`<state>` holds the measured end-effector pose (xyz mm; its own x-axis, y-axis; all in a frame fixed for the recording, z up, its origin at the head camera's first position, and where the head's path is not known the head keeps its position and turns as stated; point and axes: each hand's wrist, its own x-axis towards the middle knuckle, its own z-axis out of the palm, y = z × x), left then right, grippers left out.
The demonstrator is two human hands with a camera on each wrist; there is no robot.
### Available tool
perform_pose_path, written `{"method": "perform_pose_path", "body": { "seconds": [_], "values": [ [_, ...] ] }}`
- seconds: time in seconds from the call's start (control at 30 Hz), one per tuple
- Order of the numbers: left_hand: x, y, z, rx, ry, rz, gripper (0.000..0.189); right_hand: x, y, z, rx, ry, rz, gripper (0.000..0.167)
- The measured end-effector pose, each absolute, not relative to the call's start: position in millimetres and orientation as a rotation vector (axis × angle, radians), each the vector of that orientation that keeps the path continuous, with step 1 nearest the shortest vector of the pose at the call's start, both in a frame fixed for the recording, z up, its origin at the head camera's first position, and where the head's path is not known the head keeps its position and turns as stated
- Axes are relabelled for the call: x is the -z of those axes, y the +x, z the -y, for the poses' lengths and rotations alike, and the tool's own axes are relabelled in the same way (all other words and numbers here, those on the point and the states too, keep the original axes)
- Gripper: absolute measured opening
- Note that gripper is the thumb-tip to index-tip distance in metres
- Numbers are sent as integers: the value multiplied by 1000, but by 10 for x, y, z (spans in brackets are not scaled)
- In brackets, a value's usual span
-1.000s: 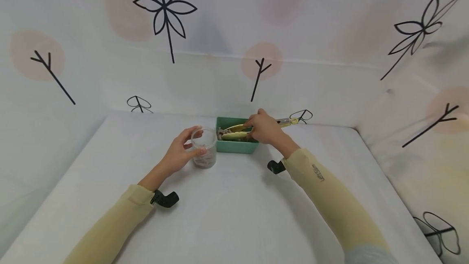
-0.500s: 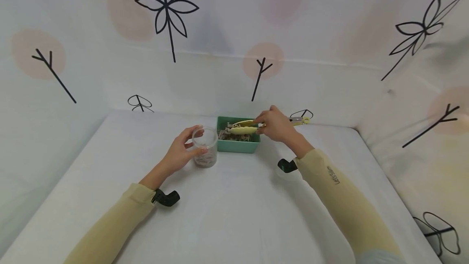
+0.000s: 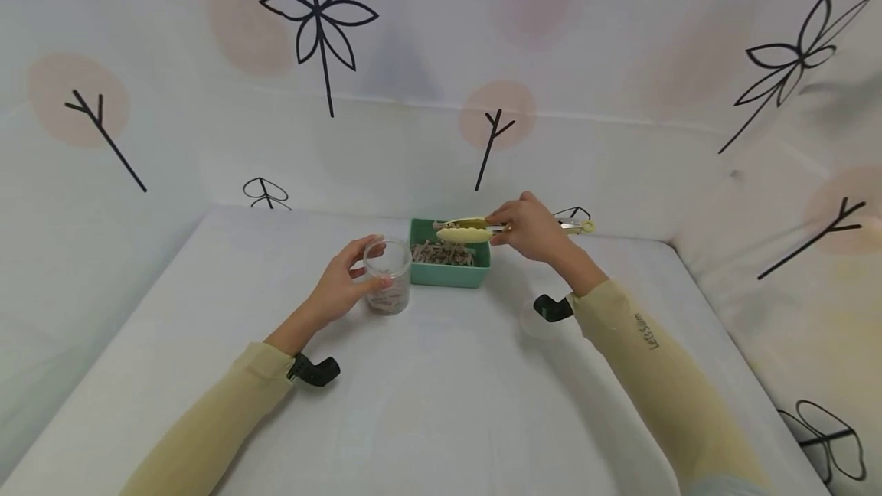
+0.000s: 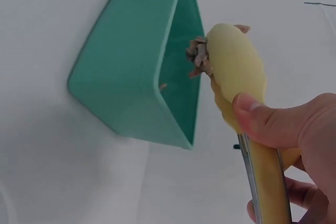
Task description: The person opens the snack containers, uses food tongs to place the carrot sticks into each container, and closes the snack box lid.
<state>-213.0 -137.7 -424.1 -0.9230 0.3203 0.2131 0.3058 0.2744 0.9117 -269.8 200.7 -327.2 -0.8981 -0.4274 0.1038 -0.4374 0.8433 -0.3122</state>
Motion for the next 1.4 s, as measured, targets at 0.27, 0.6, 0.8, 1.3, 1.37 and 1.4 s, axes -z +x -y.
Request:
{"method": "perform_pose_path", "body": {
  "seconds": [0.27, 0.6, 0.8, 1.3, 1.37, 1.4],
  "values": [
    [4238, -2129, 1376, -1784, 605, -2489, 73, 3124, -2653, -2011, -605, 701, 2936, 38],
    [4226, -2122, 1377, -1776, 561, -2491, 75, 2977, -2551, -1780, -741, 774, 2857, 38],
    [4218, -2121, 1371, -1781, 564, -2486, 75, 3015, -2489, -1582, -827, 839, 2829, 39],
    [4213, -2121, 1360, -1755, 557, -2495, 81, 3252, -2386, -1356, -942, 913, 2827, 39],
    [4214, -2120, 1363, -1750, 551, -2499, 82, 3255, -2383, -1358, -925, 921, 2835, 39],
    [4216, -2119, 1365, -1746, 552, -2502, 82, 3250, -2380, -1357, -918, 925, 2838, 39]
  ]
}}
